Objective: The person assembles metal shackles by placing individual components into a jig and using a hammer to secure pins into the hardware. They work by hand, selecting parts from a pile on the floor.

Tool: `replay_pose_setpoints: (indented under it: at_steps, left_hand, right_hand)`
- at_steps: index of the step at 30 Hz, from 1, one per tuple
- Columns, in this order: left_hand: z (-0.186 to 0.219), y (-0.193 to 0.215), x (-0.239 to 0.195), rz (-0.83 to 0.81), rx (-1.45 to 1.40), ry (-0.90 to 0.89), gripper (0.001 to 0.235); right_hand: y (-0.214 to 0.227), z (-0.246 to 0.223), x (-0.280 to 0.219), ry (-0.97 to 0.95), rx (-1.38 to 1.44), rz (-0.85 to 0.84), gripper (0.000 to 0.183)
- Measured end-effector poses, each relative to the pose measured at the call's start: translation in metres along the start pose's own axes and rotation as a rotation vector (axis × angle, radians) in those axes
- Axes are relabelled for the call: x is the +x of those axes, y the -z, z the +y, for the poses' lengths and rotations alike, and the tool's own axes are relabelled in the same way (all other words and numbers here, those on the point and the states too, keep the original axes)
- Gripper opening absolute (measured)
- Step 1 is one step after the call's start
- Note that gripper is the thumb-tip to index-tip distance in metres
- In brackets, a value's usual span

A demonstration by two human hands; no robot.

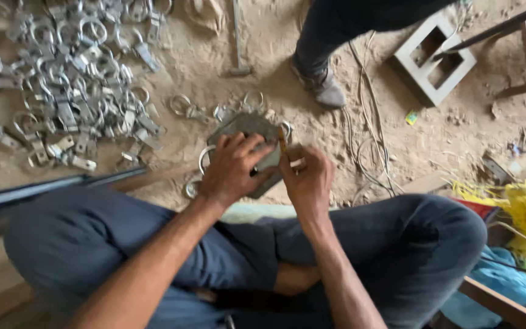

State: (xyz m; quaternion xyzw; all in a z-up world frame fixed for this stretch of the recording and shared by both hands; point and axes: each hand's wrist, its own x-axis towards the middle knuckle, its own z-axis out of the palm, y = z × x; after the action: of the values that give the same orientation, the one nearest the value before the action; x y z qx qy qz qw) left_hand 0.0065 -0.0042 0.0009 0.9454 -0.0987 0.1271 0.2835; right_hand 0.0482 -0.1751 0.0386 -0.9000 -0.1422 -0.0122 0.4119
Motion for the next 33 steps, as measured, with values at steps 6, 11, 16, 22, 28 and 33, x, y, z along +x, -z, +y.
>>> replay_pose_setpoints:
  at_steps: [6,11,16,22,28,33]
  left_hand:
    - [0.003,0.003,0.000,-0.016,-0.005,0.026,0.055]
    - [0.000,0.001,0.000,-0.025,-0.004,0.062,0.048]
    - [-0.004,-0.002,0.003,0.013,0.005,0.042,0.055]
    - [0.000,-0.012,-0.006,-0.005,0.018,0.062,0.053]
    - [-0.002,-0.015,-0.008,0.026,0.068,0.043,0.051]
    - [-0.005,-0.015,-0.005,0.056,0.075,0.014,0.056]
  right_hand:
    - [0.004,-0.005,-0.017,-0.111,0.114,-0.010,0.006]
    - [0.003,-0.003,-0.003,-0.039,0.027,-0.018,0.006]
    - [0.004,-0.002,-0.007,-0.052,0.044,-0.021,0.007]
    - [0.008,0.008,-0.011,-0.015,0.008,-0.037,0.008]
    - [-0.003,0.007,-0.004,-0.034,0.003,-0.007,0.009]
    - [0.012,0.019,-0.029,-0.148,-0.237,-0.093,0.018]
